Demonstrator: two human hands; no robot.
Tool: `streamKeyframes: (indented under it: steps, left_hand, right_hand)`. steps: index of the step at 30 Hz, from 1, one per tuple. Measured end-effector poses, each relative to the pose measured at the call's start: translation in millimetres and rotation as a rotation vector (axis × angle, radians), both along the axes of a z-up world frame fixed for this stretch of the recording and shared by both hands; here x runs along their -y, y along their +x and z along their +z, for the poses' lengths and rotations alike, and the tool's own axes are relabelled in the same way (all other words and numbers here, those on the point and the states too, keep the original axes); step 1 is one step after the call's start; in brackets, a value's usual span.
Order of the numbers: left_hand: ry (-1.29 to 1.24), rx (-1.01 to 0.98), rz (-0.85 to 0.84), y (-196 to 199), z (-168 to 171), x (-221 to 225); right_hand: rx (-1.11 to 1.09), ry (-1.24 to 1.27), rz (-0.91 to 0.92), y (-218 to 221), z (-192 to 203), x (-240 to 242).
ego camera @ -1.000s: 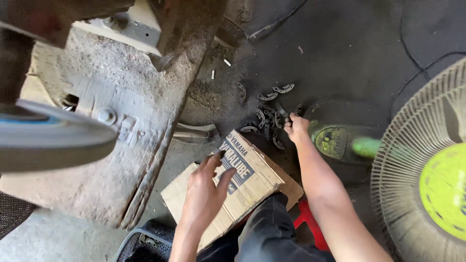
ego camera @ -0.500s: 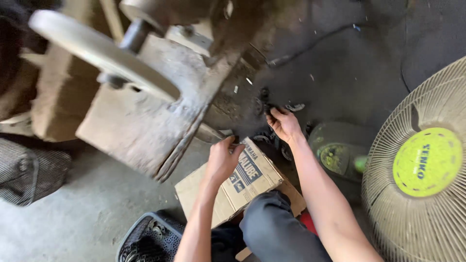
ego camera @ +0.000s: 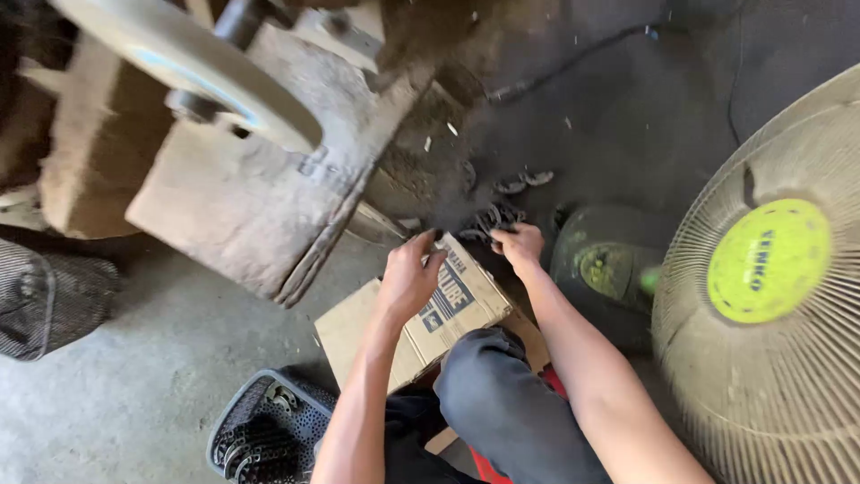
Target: Grinding the edges of motorcycle brake shoes using a bench grinder.
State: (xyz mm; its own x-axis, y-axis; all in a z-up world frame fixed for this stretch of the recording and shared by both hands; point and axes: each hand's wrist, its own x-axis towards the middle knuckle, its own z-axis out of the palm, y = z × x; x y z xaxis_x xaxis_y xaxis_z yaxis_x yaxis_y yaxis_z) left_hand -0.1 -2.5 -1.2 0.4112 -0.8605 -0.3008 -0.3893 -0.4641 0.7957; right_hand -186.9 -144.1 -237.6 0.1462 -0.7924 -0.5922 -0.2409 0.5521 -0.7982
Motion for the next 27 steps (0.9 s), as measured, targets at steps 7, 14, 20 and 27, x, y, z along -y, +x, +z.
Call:
streamKeyframes:
  steps: [7,14,20,27]
  left_hand:
    - [-0.144,0.013,-0.136,0,47,21]
    - [0.049,-0.02,-0.109,2,62,17]
    - [0.19,-0.062,-0.174,5,42,16]
    - [0.206,-0.057,-0.176,5,34,12]
  right_hand:
    - [-0.196,-0.008,-0.019,-43,-99,18]
    - [-0.785,-0.628,0.231,-36,-106,95]
    - [-1.012,-0.692,0.59,-20,-123,132]
    - [-1.033,-0.21,0.565,-28,-143,133]
